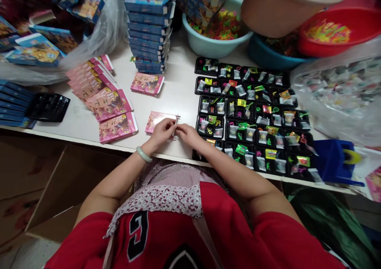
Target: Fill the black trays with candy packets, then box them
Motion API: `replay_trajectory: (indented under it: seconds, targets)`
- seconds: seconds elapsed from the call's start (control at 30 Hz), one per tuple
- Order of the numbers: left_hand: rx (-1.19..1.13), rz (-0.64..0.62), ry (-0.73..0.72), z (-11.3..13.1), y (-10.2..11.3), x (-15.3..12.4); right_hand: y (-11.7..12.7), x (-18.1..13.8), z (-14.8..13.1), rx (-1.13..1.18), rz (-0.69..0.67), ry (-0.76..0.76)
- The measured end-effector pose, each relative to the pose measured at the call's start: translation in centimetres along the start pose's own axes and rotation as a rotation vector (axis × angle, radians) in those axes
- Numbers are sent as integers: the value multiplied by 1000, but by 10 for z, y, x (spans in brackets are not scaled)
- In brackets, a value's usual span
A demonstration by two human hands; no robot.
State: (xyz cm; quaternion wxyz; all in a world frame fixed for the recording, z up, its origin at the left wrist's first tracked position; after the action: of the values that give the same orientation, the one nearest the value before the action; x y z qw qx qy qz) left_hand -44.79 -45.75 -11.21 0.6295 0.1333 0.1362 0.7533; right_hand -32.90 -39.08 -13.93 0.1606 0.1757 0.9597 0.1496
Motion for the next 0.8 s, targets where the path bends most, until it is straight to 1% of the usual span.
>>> replay_trajectory:
  seconds: [0.03, 0.1, 0.17, 0.2, 0.27, 0.3, 0.37, 0.4, 0.43, 0.5, 0.6, 0.63, 0.7, 0.8]
  targets:
    - [32, 8, -20, 4, 6, 4, 1, 8, -2, 119, -3, -2]
    - [137, 30, -77, 13, 25, 19, 7, 32, -11, 386, 8, 16]
    - [285, 71, -128, 20, 52, 45, 16, 66, -27, 607, 20, 64]
    - [357, 93, -132, 22, 67, 60, 20, 86, -36, 676, 26, 90]
    - [469, 124, -87, 17, 93, 91, 27, 124, -54, 749, 27, 105]
    - [500, 127, -47, 13, 104, 105, 29, 141, -61, 766, 29, 90]
    - [510, 113, 34, 0, 118, 122, 33, 164, -68, 778, 35, 42]
    - [504, 108, 59, -6, 122, 125, 34, 170, -69, 778, 30, 18]
    - [501, 119, 74, -12, 126, 123, 36, 172, -68, 771, 25, 2]
    - [515, 196, 101, -23, 132, 110, 41, 167, -63, 743, 22, -14]
    - [532, 334, 203, -43, 138, 85, 51, 145, -49, 680, 75, -47]
    - [522, 349, 234, -48, 138, 81, 52, 136, -45, 664, 88, -56]
    - [492, 342, 259, -55, 134, 81, 52, 118, -43, 640, 76, -53]
    - [462, 308, 259, -49, 130, 89, 52, 84, -46, 586, 27, -9]
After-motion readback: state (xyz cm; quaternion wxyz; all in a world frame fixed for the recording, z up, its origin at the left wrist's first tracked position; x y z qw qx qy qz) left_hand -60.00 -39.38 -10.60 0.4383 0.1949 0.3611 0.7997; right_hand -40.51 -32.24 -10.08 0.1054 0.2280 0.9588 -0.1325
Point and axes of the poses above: each hand's wrist, its own x-axis towards the middle knuckle, its own y-axis out of the back of the hand, z = x × y, the point moved 7 cm from there along x, towards the middle knuckle, and after that the axes turned 12 degrees about -z, right-handed, at the moved point
